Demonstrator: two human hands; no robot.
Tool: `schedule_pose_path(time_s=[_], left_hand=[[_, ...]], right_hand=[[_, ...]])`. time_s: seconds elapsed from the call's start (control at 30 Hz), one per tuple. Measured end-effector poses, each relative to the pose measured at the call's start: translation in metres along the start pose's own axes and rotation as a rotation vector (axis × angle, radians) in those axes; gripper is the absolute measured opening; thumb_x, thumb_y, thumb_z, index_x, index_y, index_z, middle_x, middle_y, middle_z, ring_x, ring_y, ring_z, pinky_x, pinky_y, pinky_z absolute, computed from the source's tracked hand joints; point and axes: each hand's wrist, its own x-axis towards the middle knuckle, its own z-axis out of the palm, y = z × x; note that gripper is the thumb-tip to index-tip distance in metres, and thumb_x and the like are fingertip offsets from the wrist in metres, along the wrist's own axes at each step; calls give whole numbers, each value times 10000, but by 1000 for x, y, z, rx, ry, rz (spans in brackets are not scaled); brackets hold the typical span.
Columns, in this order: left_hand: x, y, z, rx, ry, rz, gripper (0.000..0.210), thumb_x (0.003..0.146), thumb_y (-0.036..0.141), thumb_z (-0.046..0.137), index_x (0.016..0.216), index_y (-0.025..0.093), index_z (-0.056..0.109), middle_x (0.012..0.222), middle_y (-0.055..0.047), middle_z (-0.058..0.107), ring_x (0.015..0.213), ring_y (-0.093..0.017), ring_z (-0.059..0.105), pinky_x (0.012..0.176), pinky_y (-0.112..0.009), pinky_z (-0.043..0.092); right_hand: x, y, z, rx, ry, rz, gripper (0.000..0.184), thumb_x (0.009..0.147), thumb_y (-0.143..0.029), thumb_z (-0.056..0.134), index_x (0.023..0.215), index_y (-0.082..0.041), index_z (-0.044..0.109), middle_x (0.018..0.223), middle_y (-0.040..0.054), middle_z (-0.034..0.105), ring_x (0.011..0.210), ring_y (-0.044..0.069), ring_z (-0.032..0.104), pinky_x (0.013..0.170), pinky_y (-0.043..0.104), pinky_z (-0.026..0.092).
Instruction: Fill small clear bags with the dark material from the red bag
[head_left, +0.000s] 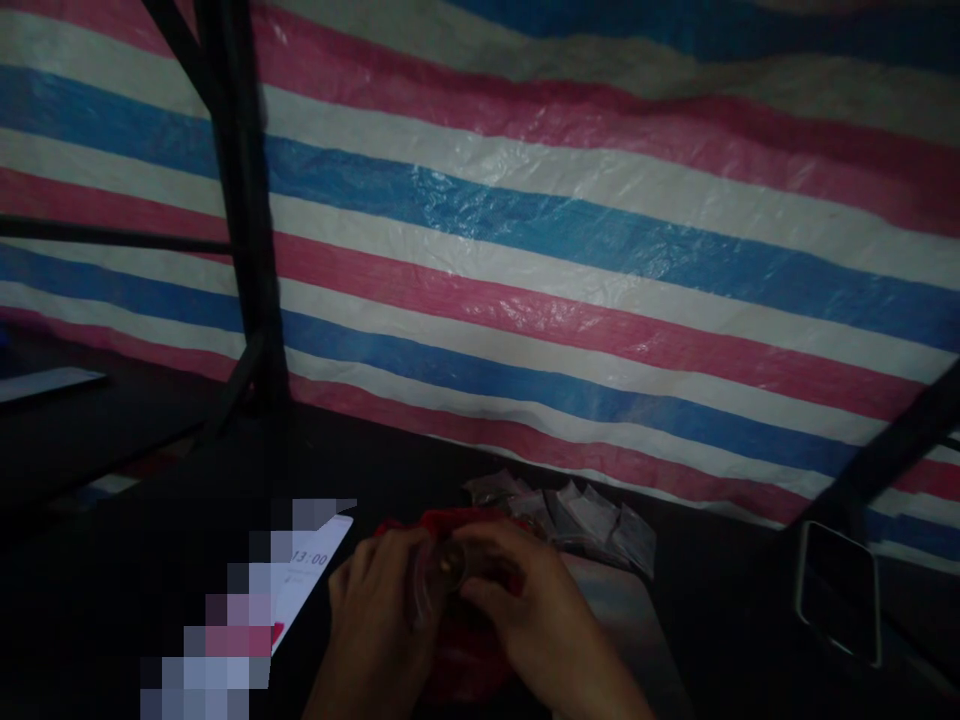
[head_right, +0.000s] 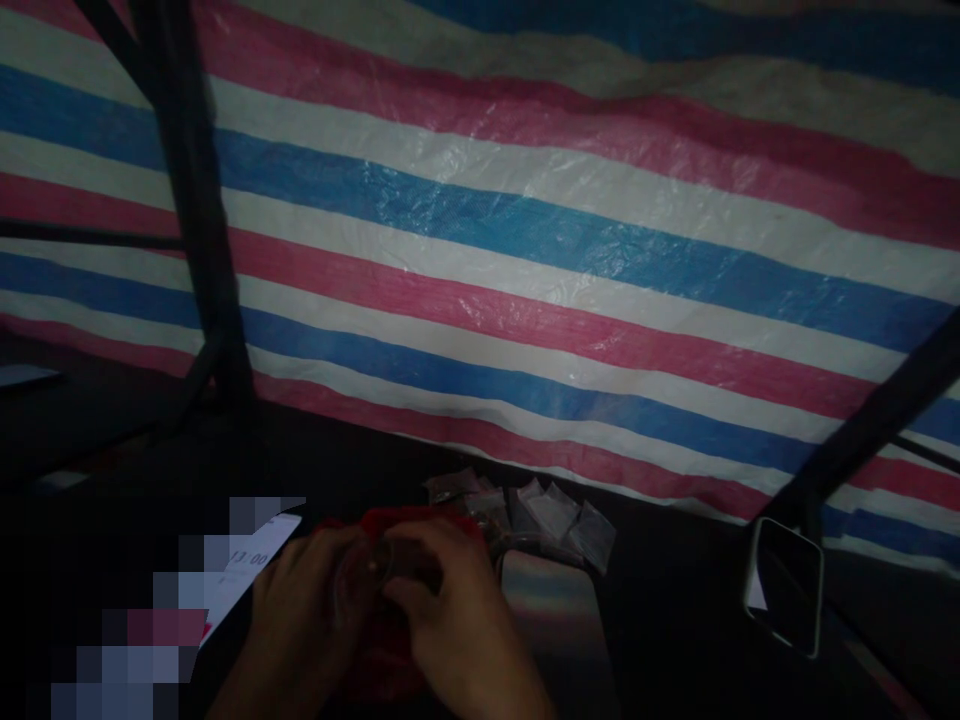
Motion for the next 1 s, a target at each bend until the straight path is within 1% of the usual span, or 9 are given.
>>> schedule_pose_path(time_s=[0.1, 0.17, 0.3, 0.4, 0.57, 0.73, 0.8, 0.9, 1.0], left_hand=[[-2, 3, 4, 18, -41, 45, 292, 907, 235, 476, 1099, 219, 696, 1059, -128, 765, 1010, -351, 673, 848, -504, 490], [-6, 5, 3, -8, -66, 71, 313, 897, 230, 495, 1153, 215, 674, 1111, -129, 747, 1055, -346, 657, 885, -513, 493], [-13, 7, -3, -193, -133, 63, 392, 938, 278, 561, 1327, 254, 596, 1237, -98, 701, 1170, -319, 620, 984, -507, 498], [-12, 5, -9, -339, -151, -7, 368, 954, 326, 600, 1320, 297, 628, 1248, -80, 709, 1173, -301, 635, 997, -479, 525], [-7, -1, -16, -454, -116, -74, 273, 884, 307, 679, 1147, 317, 750, 1165, -77, 729, 1133, -312, 653, 982, -491, 558], [-12, -4, -22, -291, 51, -43, 327, 842, 317, 758, 1166, 359, 775, 1284, -85, 643, 1244, -349, 552, 1025, -525, 551], [-13, -1, -26, -315, 18, -30, 387, 840, 315, 771, 1221, 384, 752, 1271, -71, 657, 1231, -332, 564, 1023, -505, 560], [-11, 7, -32, -458, -80, -42, 484, 828, 269, 762, 1286, 415, 713, 1205, -37, 690, 1184, -285, 618, 1011, -439, 577], [-7, 13, -36, -538, -124, -87, 338, 866, 316, 707, 1189, 397, 759, 1116, -29, 708, 1095, -265, 665, 964, -409, 590]], right_hand=[[-2, -4, 9, -137, 41, -50, 490, 769, 33, 628, 1094, -293, 794, 1229, -21, 748, 1219, 161, 668, 1117, 280, 448], [-2, -6, 11, -164, 43, -71, 523, 751, 54, 606, 1082, -303, 796, 1229, -28, 726, 1223, 149, 654, 1116, 265, 439], [1, -7, 6, -159, 27, -100, 570, 714, 85, 563, 1042, -311, 809, 1231, -26, 713, 1189, 146, 661, 1085, 269, 464], [3, -8, 1, -160, 25, -122, 564, 712, 91, 581, 1057, -299, 798, 1187, -27, 740, 1157, 152, 679, 1052, 275, 491], [1, -14, 0, -217, -34, -184, 533, 791, 99, 569, 1070, -287, 809, 1229, -25, 781, 1211, 139, 690, 1119, 274, 468], [-3, -23, 4, -313, -63, -303, 599, 832, 94, 480, 1136, -304, 809, 1283, -2, 770, 1213, 157, 702, 1070, 295, 523], [-5, -30, 4, -364, -72, -331, 643, 790, 117, 460, 1143, -296, 803, 1286, -2, 766, 1212, 158, 700, 1062, 294, 528], [-8, -39, 3, -426, -92, -315, 693, 723, 145, 432, 1139, -275, 793, 1301, -5, 759, 1226, 151, 693, 1078, 285, 511], [-8, -39, -3, -421, -75, -332, 657, 772, 124, 418, 1133, -285, 785, 1284, -6, 754, 1209, 143, 693, 1072, 275, 511]])
